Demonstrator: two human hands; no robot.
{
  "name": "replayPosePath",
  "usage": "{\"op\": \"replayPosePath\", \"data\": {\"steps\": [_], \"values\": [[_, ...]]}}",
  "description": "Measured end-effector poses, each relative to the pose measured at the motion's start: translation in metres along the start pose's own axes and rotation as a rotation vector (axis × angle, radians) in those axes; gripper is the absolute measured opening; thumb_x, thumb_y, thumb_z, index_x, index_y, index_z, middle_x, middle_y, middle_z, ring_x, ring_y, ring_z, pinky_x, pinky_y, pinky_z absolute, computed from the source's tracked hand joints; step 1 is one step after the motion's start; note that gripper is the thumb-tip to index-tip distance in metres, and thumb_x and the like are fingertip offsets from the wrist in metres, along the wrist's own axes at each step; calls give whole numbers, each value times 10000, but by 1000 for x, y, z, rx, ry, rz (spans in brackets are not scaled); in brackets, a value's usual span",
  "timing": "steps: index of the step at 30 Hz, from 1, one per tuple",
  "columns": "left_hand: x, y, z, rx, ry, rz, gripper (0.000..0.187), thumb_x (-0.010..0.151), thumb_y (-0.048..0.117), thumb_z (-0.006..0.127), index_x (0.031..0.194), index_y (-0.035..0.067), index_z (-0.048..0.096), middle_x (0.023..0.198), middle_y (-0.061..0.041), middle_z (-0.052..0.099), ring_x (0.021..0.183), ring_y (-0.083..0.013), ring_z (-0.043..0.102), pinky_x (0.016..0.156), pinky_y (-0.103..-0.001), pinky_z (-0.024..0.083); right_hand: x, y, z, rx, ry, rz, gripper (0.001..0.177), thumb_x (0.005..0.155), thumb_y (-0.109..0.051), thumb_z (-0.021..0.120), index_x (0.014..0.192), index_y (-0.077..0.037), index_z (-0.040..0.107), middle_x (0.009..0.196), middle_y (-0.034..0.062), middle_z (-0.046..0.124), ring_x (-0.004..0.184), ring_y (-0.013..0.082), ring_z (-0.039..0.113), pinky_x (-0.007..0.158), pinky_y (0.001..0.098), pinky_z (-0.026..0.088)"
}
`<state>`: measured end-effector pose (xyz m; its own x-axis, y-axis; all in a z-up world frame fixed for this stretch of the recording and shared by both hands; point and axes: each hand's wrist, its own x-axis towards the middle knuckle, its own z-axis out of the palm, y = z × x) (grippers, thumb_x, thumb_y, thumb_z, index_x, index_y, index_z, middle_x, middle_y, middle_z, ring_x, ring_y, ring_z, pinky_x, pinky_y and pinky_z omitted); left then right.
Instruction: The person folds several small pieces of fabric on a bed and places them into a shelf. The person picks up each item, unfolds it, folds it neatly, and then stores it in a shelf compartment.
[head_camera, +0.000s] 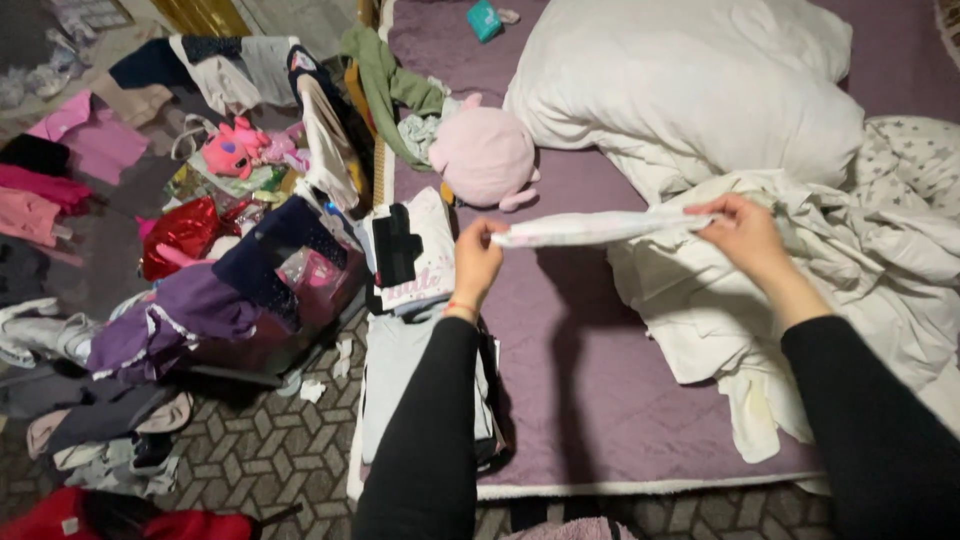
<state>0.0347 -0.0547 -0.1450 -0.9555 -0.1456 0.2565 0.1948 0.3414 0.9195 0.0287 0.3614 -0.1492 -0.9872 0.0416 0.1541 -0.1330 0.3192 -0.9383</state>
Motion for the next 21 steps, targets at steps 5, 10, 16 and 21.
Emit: {"op": "replayPosePath", "data": {"steps": [5,10,16,21], "values": [[-104,-77,0,69,-79,-134,74,865,-3,637,910,42,674,897,-208,736,969,-407,716,900,-506,540,-65,109,18,-258,-162,4,304,786,-53,765,1090,-58,770,879,221,660,795,305,618,780,476,500],[-213,-127,1,249,-215,-341,141,977,185,583,968,71,666,949,-227,730,1018,-474,681,915,-566,528,-176,217,55,-35,-276,289,313,759,40,784,1056,-26,711,1139,235,730,1035,328,716,985,460,520],[-327,-223,24,444,-438,-577,34,896,188,627,928,182,635,950,-108,732,1052,-374,700,936,-491,547,-273,304,62,97,-496,488,265,782,78,781,1014,-24,701,989,169,806,923,240,752,906,399,572],[-382,-253,35,501,-541,-756,95,863,111,597,887,198,626,917,-79,732,1034,-341,714,908,-462,575,-312,329,68,294,-513,807,302,728,152,784,978,28,669,880,203,807,791,212,754,792,318,592]]}}
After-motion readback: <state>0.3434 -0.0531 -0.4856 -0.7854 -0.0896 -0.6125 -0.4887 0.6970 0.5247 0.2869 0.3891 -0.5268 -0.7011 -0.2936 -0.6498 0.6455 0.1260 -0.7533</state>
